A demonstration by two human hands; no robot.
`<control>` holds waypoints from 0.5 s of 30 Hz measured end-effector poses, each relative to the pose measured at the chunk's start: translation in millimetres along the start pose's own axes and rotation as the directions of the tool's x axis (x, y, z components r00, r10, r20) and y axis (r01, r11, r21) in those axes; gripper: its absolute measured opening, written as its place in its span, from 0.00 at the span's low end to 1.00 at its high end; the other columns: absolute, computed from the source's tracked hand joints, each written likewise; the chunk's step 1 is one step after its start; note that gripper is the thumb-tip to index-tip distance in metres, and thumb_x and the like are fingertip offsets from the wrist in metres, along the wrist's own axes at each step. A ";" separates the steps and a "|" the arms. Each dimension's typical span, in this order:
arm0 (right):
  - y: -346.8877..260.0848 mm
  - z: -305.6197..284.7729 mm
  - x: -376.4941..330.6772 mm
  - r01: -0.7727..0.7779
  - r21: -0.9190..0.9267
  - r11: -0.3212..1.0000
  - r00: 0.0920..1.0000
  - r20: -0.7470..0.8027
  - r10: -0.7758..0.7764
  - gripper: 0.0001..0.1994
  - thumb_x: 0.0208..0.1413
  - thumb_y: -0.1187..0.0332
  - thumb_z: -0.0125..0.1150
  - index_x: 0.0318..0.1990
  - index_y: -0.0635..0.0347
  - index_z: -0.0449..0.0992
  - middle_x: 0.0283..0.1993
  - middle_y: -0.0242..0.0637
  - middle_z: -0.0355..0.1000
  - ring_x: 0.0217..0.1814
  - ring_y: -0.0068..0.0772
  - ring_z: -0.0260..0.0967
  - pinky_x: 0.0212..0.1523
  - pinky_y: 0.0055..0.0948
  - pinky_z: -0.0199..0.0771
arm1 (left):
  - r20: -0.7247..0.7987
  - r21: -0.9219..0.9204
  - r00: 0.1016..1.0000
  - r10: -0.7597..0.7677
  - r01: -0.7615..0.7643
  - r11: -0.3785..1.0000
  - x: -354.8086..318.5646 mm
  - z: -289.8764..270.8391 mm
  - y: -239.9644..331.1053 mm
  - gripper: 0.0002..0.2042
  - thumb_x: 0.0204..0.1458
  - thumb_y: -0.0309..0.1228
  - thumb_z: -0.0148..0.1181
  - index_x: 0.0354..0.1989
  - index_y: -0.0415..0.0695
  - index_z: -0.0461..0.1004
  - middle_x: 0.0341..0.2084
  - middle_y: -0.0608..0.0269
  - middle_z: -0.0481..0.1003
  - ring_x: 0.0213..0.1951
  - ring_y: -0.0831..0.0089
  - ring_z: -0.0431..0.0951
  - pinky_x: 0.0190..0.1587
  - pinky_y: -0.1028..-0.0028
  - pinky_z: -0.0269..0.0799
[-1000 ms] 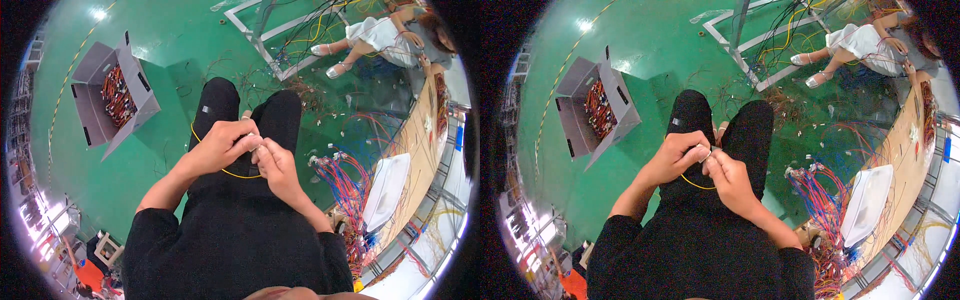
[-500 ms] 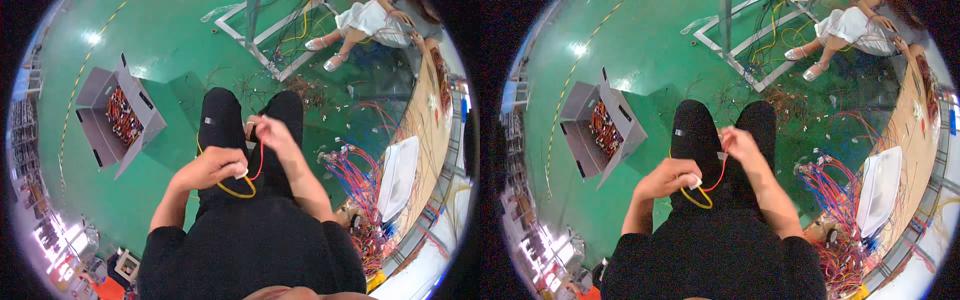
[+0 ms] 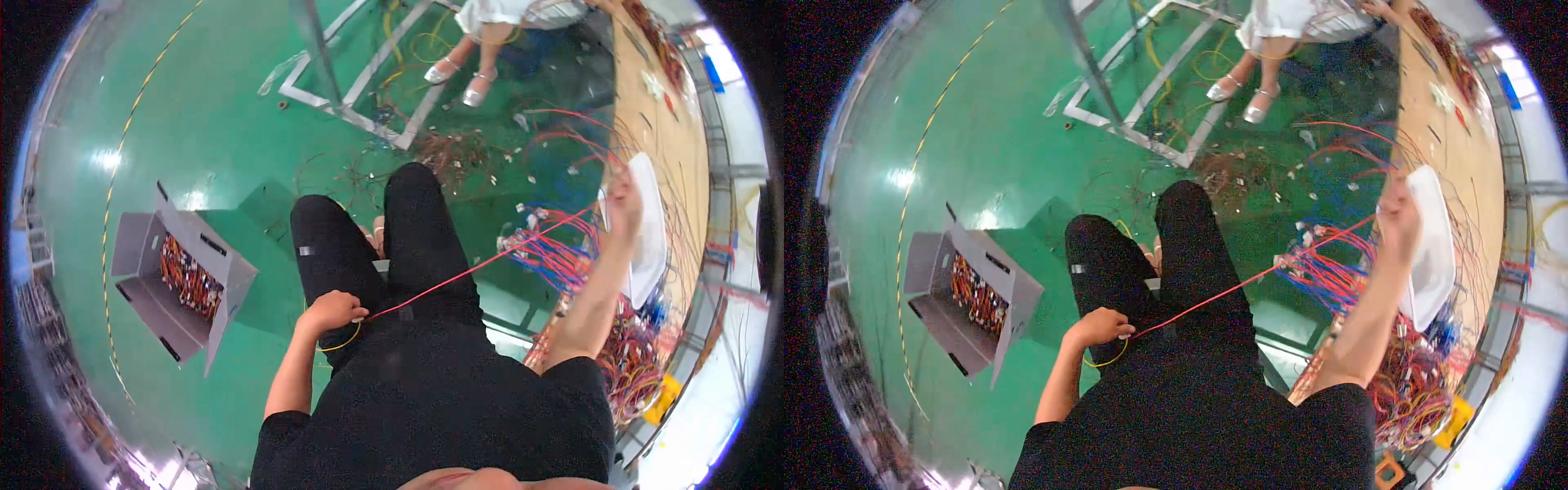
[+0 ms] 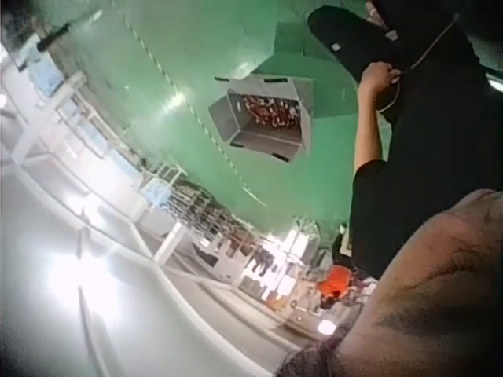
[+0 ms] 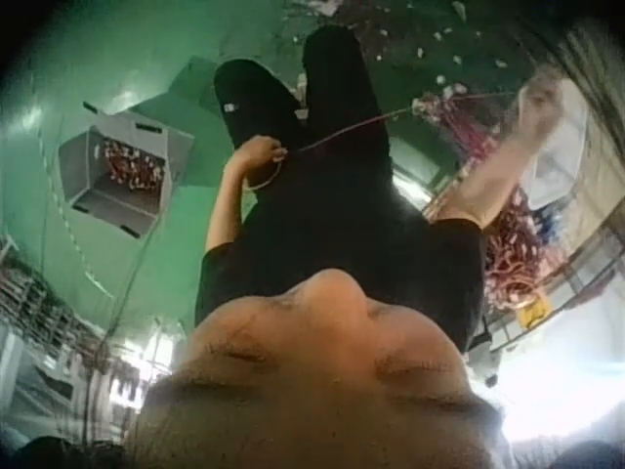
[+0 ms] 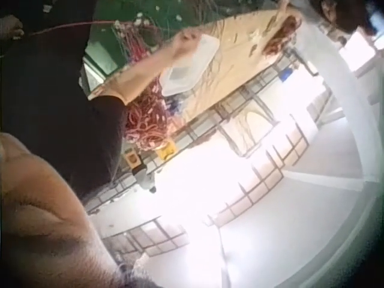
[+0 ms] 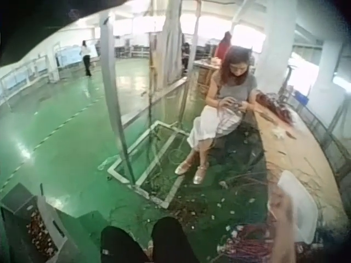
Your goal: Assembling a wire harness by organizing bundles of wires and inserting individual wires into plastic connectors.
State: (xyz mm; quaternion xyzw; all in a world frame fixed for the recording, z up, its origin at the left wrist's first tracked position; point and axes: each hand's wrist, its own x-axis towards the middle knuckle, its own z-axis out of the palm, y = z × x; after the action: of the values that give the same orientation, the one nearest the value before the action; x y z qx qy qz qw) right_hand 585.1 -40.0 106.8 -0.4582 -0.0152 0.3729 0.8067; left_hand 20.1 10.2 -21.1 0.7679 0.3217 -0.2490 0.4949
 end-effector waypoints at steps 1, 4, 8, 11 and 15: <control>-56.5 -42.5 9.0 0.164 -0.167 0.972 0.954 0.277 -0.113 0.12 0.56 0.77 0.49 0.49 0.69 0.67 0.21 0.22 0.55 0.17 0.13 0.45 0.18 0.12 0.49 | 0.008 0.128 1.000 -0.012 0.011 0.992 9.2 -1.5 2.8 0.18 0.53 0.46 0.52 0.28 0.42 0.76 0.26 0.50 0.76 0.32 0.53 0.77 0.34 0.58 0.71; -166.5 -68.1 -13.4 0.338 -0.109 0.935 0.939 0.109 -0.327 0.11 0.60 0.75 0.48 0.48 0.71 0.67 0.22 0.25 0.54 0.19 0.15 0.46 0.18 0.16 0.48 | -0.231 0.230 0.973 0.006 0.049 0.972 37.5 -0.3 23.6 0.16 0.52 0.44 0.53 0.28 0.42 0.74 0.24 0.50 0.76 0.34 0.53 0.77 0.36 0.57 0.73; -244.5 -73.1 -45.6 0.513 -0.078 0.855 0.858 0.022 -0.513 0.10 0.61 0.73 0.48 0.46 0.71 0.66 0.23 0.27 0.55 0.19 0.17 0.45 0.17 0.17 0.48 | -0.267 0.380 0.953 0.146 -0.035 0.924 81.8 31.2 8.7 0.13 0.51 0.41 0.54 0.29 0.43 0.74 0.22 0.50 0.75 0.34 0.53 0.78 0.34 0.58 0.74; -287.0 -102.3 -63.9 0.618 -0.129 0.775 0.786 0.071 -0.614 0.11 0.61 0.72 0.48 0.46 0.72 0.66 0.22 0.25 0.53 0.18 0.16 0.44 0.17 0.16 0.47 | -0.252 0.483 0.950 0.185 -0.042 0.875 102.6 47.2 12.6 0.12 0.50 0.39 0.56 0.29 0.42 0.74 0.22 0.51 0.76 0.30 0.53 0.79 0.29 0.59 0.74; -202.4 -35.3 -90.0 0.668 -0.619 0.413 0.587 0.099 -0.803 0.13 0.59 0.72 0.45 0.48 0.66 0.71 0.20 0.19 0.46 0.19 0.12 0.42 0.19 0.15 0.43 | -0.197 0.547 0.965 0.171 -0.036 0.836 111.9 48.9 30.8 0.09 0.47 0.34 0.57 0.29 0.41 0.72 0.21 0.52 0.76 0.25 0.56 0.79 0.26 0.61 0.75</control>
State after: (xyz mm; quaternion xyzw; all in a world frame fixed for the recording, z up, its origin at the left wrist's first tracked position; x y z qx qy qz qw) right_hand 652.1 -182.3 266.8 -0.6688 -0.2456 -0.0991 0.6946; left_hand 114.6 -16.4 -99.9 0.9164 0.2533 -0.2081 0.2298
